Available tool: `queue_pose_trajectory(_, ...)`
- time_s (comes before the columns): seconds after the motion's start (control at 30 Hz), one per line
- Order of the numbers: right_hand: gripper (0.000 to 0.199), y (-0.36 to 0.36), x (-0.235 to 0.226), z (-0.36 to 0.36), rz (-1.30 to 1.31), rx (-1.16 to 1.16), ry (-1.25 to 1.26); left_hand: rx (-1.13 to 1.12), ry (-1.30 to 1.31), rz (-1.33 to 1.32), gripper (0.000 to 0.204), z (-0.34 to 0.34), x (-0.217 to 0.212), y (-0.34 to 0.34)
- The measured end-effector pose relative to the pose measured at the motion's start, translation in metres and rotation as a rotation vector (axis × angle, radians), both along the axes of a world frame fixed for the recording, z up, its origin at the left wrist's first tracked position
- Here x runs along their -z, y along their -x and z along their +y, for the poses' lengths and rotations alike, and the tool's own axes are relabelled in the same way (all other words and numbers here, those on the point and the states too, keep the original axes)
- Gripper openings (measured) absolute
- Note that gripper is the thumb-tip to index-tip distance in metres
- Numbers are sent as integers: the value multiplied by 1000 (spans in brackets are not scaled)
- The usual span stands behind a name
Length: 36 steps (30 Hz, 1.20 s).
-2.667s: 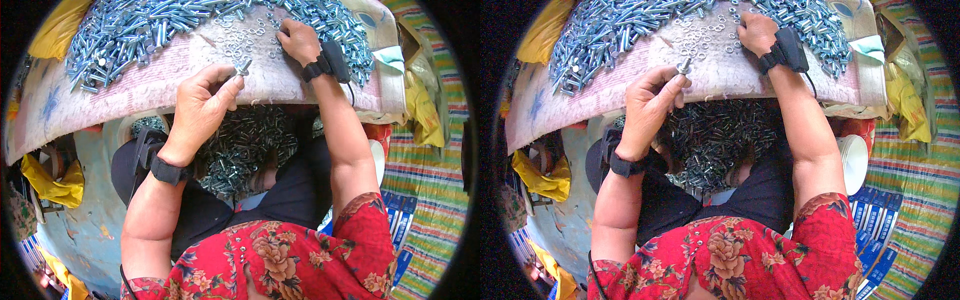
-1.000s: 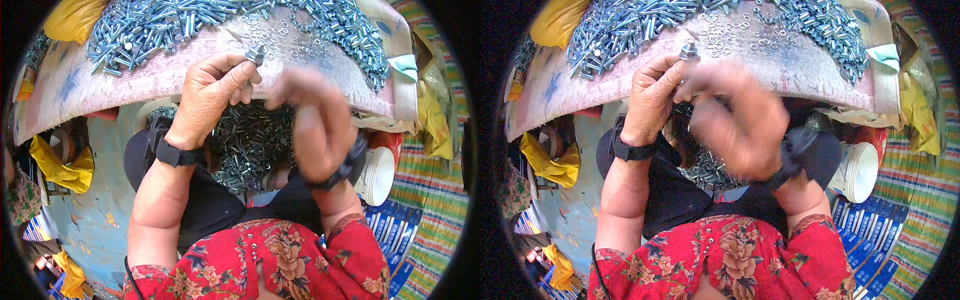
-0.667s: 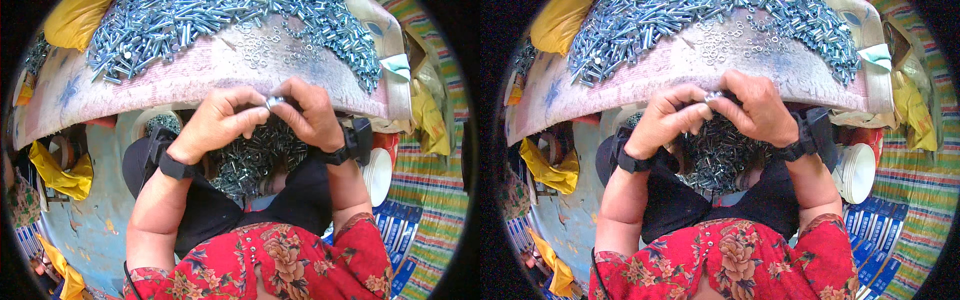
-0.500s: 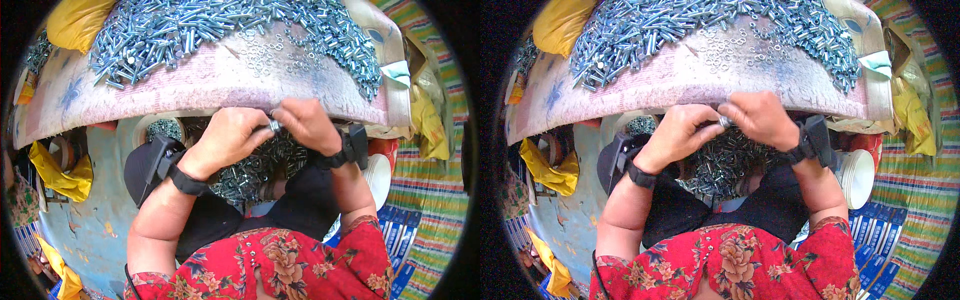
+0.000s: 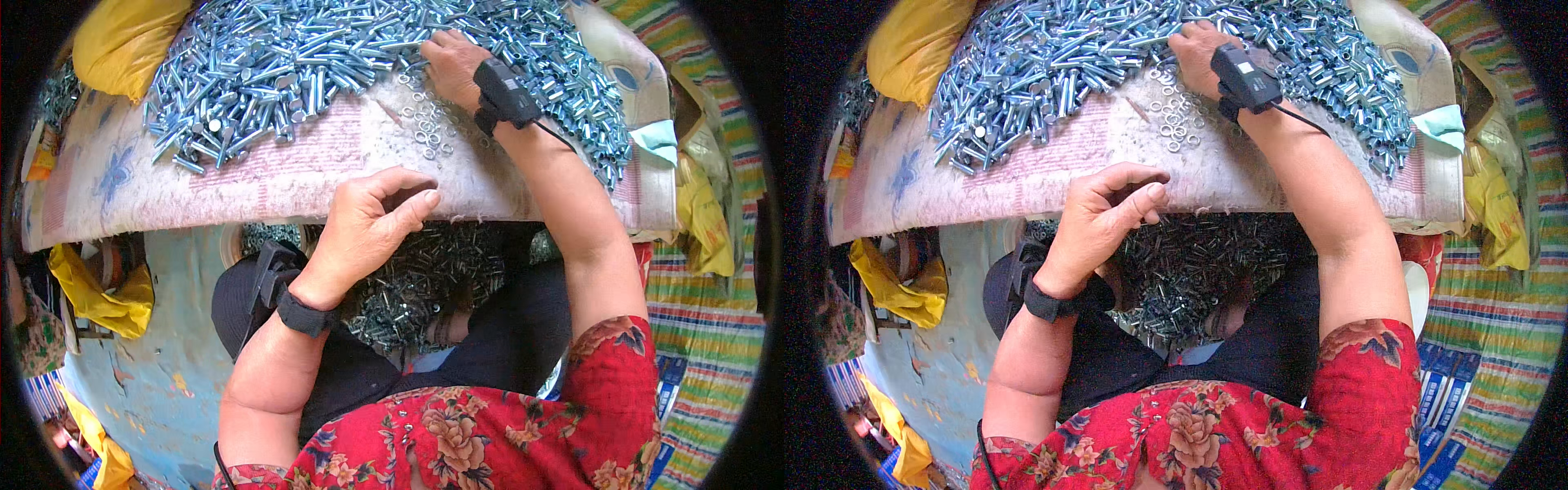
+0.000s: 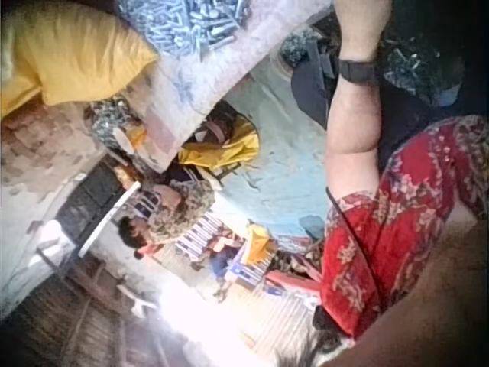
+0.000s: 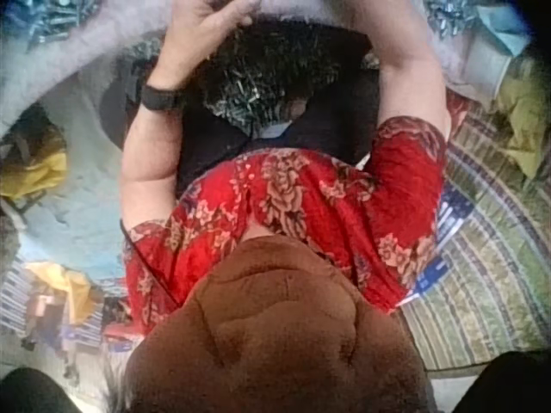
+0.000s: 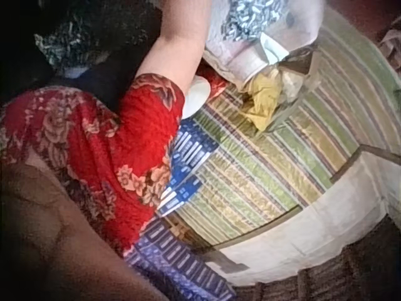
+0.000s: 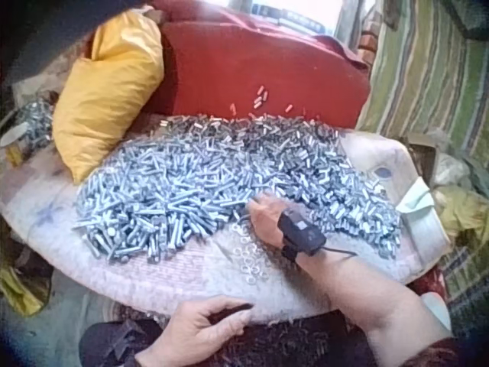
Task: Assembling metal washers onto bolts by hand.
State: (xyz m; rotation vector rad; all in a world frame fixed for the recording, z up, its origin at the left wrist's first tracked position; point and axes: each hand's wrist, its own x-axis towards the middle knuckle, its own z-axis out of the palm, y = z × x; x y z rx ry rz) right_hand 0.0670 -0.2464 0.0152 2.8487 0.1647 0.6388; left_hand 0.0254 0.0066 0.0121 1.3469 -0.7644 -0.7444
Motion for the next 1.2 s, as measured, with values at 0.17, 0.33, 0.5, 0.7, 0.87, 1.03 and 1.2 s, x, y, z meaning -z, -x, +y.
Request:
queue_pose_trajectory(0.17,12,10,-8,5,-20,8,10,-44,3,152,19,-2,4,-3)
queue_pose_trajectory(0.33,13,75,-23,45,-37,-7,-990,-231,147,82,25,-11,9,1)
queue_pose_trajectory(0.5,10,113,-24,104,83,-109,-1357,-137,53,55,23,-9,4,10)
queue_pose_trajectory(0.7,17,83,-21,6,-236,119,-744,-159,79,318,23,-7,1,3)
queue_pose_trajectory(0.87,22,46,20,-56,-166,190,-371,-168,36,348,24,-6,2,1)
queue_pose_trajectory(1.03,27,16,25,-67,-30,372,-315,-168,29,346,24,-7,1,0)
queue_pose_trajectory(1.2,22,25,28,-64,-143,127,-280,-166,25,350,24,-9,1,1)
